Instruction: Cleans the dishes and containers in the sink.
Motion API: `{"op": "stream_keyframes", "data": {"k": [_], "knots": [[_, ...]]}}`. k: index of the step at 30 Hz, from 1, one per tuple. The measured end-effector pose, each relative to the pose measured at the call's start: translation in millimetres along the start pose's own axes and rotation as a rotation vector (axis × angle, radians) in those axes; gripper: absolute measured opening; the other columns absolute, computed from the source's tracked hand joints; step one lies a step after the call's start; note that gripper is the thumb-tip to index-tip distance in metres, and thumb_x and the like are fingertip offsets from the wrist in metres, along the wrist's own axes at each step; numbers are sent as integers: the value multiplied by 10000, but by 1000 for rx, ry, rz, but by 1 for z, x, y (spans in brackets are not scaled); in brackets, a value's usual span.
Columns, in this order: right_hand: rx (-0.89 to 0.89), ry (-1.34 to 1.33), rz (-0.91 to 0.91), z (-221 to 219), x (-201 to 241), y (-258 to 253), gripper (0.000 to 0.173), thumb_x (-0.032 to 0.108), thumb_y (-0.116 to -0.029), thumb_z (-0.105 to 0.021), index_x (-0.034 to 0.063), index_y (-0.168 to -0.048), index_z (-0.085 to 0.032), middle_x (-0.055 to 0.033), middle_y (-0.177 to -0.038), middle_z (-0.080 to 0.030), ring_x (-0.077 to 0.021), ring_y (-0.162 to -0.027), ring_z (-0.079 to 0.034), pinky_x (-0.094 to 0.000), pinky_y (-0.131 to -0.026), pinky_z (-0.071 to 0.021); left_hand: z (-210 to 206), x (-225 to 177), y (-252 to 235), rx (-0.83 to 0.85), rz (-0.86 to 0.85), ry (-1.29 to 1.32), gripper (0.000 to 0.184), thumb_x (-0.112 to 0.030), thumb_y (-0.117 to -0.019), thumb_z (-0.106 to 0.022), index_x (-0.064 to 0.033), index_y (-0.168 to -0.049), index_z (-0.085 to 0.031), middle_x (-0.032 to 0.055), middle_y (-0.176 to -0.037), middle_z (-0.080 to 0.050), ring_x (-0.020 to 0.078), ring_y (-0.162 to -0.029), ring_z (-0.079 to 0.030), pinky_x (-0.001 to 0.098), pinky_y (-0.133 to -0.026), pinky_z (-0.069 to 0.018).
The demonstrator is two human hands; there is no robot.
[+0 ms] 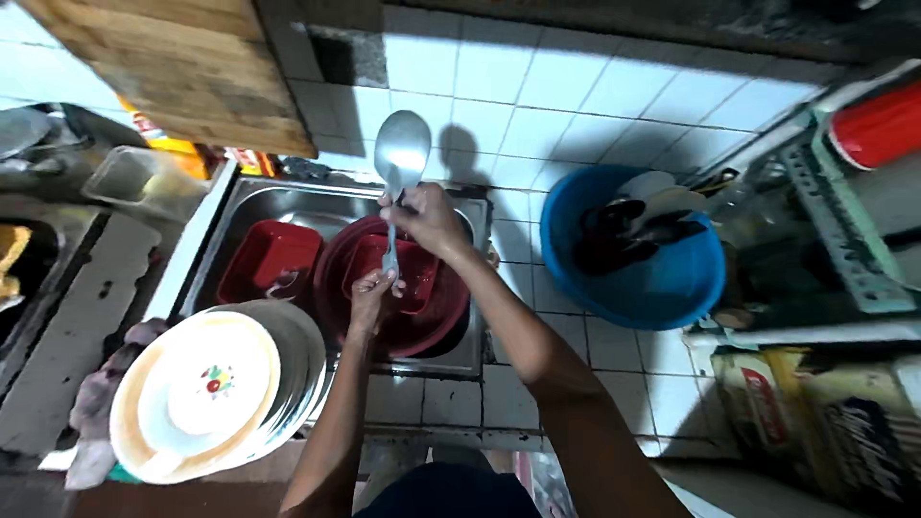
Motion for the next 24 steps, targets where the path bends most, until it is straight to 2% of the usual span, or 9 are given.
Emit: {"op": "stream_keyframes", "data": {"k": [3, 4, 5, 8, 11, 14, 17, 20, 24], "knots": [[-25, 48, -57, 19, 1, 18, 245, 86, -933, -732, -42, -1139, -697, -158, -1057, -739, -217, -953, -726, -410, -911, -592, 1, 10, 3, 72, -72, -140, 193, -40, -981, -584, -61, -831, -704, -17, -720, -737, 78, -645, -696, 264, -670, -605], [-58, 59, -46, 31, 5, 27, 250, 90, -931, -735, -35, -1145, -698, -151, -1070, -738, -206, -974, -724, -397, -926, -590, 2, 13, 4, 104, -109, -247, 123, -48, -957, -631, -37, -875, -721, -13, -765, -746, 72, -699, -705, 271, -717, -607], [-108, 77, -27, 46, 10, 38, 241, 99, -923, -745, -20, -1130, -709, -135, -1062, -742, -188, -979, -723, -386, -925, -588, 3, 17, 5, 125, -132, -394, 95, -85, -941, -678, -8, -949, -733, 14, -854, -750, 84, -788, -713, 290, -782, -608], [-280, 198, 108, 107, 33, 77, 203, 90, -895, -763, -15, -1067, -741, -109, -983, -761, -130, -909, -733, -329, -866, -613, 1, 35, 9, 182, 24, -902, 453, -324, -961, -712, -35, -1308, -666, 156, -1273, -691, 271, -1165, -672, 493, -1031, -527], [-514, 535, 128, 183, 64, 130, 242, 176, -914, -745, 6, -1085, -759, -117, -991, -764, -150, -908, -727, -351, -867, -585, -13, 52, 13, 284, 169, -1236, 587, -392, -1007, -644, -50, -1472, -537, 234, -1406, -603, 409, -1352, -540, 601, -1181, -347], [-719, 619, 54, 253, 78, 178, 312, 230, -911, -762, 18, -1135, -718, -81, -1066, -737, -77, -966, -696, -307, -903, -578, -20, 64, 13, 410, 204, -1342, 508, -427, -1067, -509, -69, -1416, -600, 236, -1306, -664, 420, -1294, -584, 625, -1161, -351], [-806, 549, 114, 301, 67, 202, 323, 121, -885, -783, -34, -1143, -665, -55, -1071, -738, -30, -961, -704, -242, -887, -602, -24, 64, 15, 474, 258, -1340, 586, -531, -1079, -406, -80, -1367, -645, 229, -1292, -674, 412, -1292, -586, 652, -1154, -331], [-810, 536, 73, 326, 45, 207, 350, 110, -882, -778, -59, -1164, -659, -92, -1082, -730, -52, -963, -699, -256, -890, -590, -24, 65, 18, 516, 287, -1383, 588, -563, -1031, -516, -103, -1375, -644, 214, -1287, -681, 414, -1279, -596, 670, -1145, -336], [-766, 578, -8, 340, 3, 197, 353, 170, -899, -780, -27, -1178, -688, -142, -1136, -726, -137, -1035, -700, -328, -949, -575, -25, 67, 20, 535, 266, -1429, 521, -443, -982, -657, -73, -1349, -645, 225, -1245, -691, 426, -1225, -624, 678, -1099, -384]]}}
Point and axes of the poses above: each hand's wrist, its own y-axis away from the middle knuckle, its own z-axis out of the back of the hand, x = y × z, the point moved 4 cm from there along -y, towards the middle knuckle
